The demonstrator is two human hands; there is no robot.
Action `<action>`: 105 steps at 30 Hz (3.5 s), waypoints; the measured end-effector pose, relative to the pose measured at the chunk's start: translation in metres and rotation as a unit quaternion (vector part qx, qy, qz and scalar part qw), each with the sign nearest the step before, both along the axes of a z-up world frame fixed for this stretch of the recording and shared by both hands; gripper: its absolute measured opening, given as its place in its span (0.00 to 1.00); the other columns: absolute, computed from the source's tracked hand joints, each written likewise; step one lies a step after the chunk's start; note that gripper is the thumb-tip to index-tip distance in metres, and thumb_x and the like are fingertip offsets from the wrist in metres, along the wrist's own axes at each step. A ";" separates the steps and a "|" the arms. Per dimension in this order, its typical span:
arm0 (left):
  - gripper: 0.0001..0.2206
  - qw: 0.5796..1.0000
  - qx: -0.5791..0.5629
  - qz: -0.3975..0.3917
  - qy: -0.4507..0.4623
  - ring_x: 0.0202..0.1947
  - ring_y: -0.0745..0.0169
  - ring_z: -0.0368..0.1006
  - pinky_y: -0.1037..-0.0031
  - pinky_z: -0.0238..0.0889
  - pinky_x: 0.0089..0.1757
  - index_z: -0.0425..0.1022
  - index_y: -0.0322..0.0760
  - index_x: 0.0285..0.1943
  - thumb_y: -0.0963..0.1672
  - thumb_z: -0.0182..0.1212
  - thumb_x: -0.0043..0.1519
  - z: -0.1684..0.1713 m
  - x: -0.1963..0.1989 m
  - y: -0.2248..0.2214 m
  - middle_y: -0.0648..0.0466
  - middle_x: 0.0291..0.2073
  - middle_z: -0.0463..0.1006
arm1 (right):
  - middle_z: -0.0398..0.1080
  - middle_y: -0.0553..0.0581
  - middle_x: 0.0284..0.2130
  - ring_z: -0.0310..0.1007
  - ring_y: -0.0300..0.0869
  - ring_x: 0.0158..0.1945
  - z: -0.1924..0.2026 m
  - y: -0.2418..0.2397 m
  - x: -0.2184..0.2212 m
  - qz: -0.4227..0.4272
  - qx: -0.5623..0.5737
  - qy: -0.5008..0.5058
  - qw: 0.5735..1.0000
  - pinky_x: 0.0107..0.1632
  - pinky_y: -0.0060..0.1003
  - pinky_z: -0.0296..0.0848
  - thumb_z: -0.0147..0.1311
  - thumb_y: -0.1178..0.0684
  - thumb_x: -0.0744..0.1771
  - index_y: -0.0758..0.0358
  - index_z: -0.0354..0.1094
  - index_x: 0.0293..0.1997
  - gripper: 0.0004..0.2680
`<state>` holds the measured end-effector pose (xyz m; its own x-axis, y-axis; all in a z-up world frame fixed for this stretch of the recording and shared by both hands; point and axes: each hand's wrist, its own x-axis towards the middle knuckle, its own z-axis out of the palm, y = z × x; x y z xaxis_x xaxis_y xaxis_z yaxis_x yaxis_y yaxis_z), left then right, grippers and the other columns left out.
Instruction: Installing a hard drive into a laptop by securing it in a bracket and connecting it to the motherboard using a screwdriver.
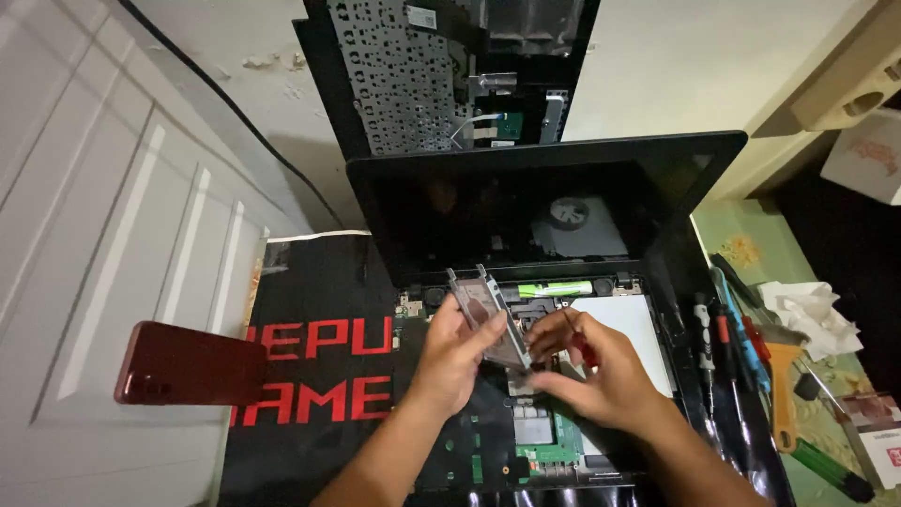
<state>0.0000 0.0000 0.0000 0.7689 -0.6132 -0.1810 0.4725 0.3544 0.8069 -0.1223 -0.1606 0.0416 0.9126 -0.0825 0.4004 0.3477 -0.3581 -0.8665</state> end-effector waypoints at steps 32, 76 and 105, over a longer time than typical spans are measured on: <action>0.15 0.998 -0.030 -0.064 0.002 0.35 0.61 0.74 0.71 0.71 0.37 0.70 0.34 0.53 0.42 0.67 0.60 -0.007 0.001 0.003 0.53 0.36 0.75 | 0.72 0.60 0.34 0.74 0.44 0.35 0.013 -0.134 -0.034 -0.052 0.117 0.095 0.987 0.38 0.36 0.77 0.44 0.61 0.70 0.71 0.66 0.56 0.09; 0.13 0.996 -0.089 -0.007 -0.002 0.29 0.64 0.78 0.76 0.74 0.35 0.71 0.26 0.52 0.38 0.66 0.62 -0.010 -0.001 -0.004 0.49 0.29 0.79 | 0.81 0.61 0.30 0.82 0.56 0.38 0.023 -0.083 -0.007 -0.030 -0.330 0.501 0.799 0.43 0.43 0.77 0.63 0.45 0.60 0.55 0.82 0.39 0.10; 0.23 0.928 0.256 -0.233 -0.139 0.33 0.66 0.74 0.76 0.67 0.41 0.68 0.42 0.58 0.57 0.42 0.67 0.055 -0.017 0.008 0.56 0.32 0.75 | 0.82 0.49 0.40 0.55 0.28 0.19 -0.011 -0.015 0.006 -0.123 -0.167 -0.094 0.974 0.23 0.19 0.62 0.70 0.58 0.62 0.59 0.65 0.62 0.22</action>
<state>-0.0171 0.0076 0.0545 0.5018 -0.7793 -0.3753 0.2268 -0.3002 0.9265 -0.1158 -0.1754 0.0307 0.7896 -0.1259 0.6005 0.3575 -0.7010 -0.6170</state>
